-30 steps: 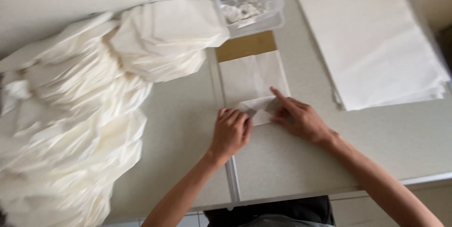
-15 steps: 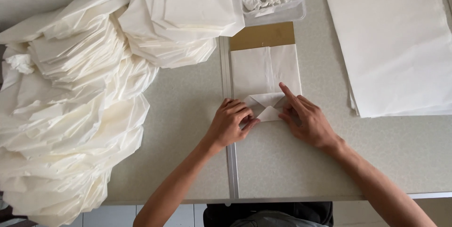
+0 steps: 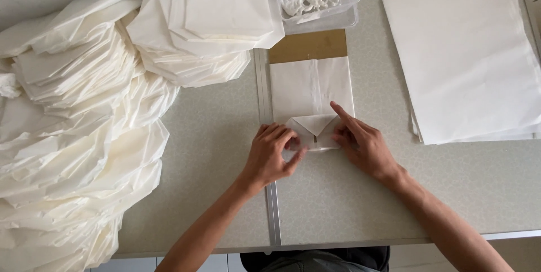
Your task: Folding white paper sheets into a specific shape using a cardboard template on a work table.
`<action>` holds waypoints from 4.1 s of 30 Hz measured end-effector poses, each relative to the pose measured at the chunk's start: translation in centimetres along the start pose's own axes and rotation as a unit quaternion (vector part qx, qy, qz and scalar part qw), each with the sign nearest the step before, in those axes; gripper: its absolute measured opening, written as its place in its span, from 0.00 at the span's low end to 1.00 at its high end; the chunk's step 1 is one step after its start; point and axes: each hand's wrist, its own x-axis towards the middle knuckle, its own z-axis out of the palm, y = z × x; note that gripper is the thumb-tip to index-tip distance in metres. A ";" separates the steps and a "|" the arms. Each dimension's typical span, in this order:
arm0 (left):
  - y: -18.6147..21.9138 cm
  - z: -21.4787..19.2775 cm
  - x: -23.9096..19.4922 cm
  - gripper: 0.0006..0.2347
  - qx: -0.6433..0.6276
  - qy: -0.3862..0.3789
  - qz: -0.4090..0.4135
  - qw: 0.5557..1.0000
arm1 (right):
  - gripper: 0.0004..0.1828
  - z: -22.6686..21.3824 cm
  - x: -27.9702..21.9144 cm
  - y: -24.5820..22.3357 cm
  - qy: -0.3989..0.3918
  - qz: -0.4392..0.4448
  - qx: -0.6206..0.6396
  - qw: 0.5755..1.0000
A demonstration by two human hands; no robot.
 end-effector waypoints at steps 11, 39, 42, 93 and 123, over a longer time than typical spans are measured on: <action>-0.9 1.1 -0.9 0.14 0.033 -0.041 0.013 0.999 | 0.41 -0.6 1.0 -2.0 -0.019 -0.055 0.017 0.998; -2.0 0.5 -0.7 0.05 0.046 -0.067 0.083 0.993 | 0.32 -2.2 2.2 -1.5 -0.093 -0.088 -0.032 0.991; -2.6 0.9 -0.6 0.06 0.058 -0.047 0.118 0.990 | 0.28 -2.2 2.0 -1.2 -0.085 -0.069 0.007 0.994; -3.0 0.5 -1.2 0.02 0.036 -0.082 0.110 0.990 | 0.21 -1.2 7.9 -2.7 0.010 -0.090 -0.012 0.996; -2.7 0.0 -1.2 0.08 0.004 -0.036 0.172 0.984 | 0.10 -1.6 0.9 -3.7 -0.151 -0.132 0.114 0.973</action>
